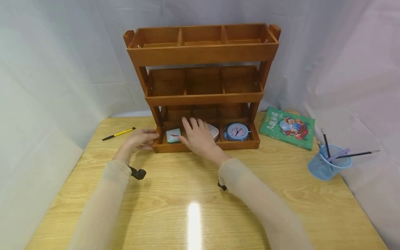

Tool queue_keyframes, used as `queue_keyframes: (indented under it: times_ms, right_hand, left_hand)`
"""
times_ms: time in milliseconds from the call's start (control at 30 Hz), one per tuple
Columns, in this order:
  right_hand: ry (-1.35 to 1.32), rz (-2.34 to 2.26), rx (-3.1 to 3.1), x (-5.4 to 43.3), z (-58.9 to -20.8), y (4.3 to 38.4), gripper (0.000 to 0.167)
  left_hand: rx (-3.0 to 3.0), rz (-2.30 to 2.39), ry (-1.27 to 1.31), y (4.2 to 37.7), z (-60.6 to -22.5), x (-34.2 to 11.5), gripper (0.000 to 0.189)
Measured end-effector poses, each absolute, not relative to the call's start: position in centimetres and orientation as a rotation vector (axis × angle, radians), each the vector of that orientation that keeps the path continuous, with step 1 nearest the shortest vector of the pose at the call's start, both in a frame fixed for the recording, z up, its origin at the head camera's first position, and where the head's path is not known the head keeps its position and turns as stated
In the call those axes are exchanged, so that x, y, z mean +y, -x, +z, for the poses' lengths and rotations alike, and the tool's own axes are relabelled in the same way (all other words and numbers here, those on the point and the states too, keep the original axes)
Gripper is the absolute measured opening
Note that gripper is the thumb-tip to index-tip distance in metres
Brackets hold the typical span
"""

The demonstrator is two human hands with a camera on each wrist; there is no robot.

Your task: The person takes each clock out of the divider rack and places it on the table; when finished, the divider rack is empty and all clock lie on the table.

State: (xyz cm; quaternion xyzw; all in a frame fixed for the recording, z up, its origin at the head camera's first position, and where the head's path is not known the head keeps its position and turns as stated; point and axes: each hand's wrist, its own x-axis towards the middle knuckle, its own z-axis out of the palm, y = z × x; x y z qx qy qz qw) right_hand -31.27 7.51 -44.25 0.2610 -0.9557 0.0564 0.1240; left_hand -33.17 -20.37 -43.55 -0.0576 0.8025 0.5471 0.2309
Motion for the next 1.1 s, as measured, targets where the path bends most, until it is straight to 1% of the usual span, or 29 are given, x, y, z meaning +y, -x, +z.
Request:
queue_keyframes:
  times_ms: [433, 733, 900, 1100]
  right_hand:
    - [-0.769, 0.092, -2.839, 4.6, -43.8, 33.0, 0.074]
    - [-0.851, 0.174, -2.964, 2.3, -43.9, 33.7, 0.070]
    - [-0.834, 0.254, -3.052, 1.4, -43.9, 33.9, 0.067]
    - [-0.760, 0.462, -3.219, 0.3, -44.0, 34.3, 0.062]
  left_hand:
    - [2.245, 1.494, 0.141, 33.9, -43.6, -20.2, 0.065]
    - [2.344, 1.414, 0.133, 33.0, -43.6, -19.8, 0.060]
    - [2.370, 1.402, 0.130, 33.0, -43.8, -19.4, 0.058]
    - [2.393, 1.380, 0.137, 33.1, -44.0, -19.3, 0.058]
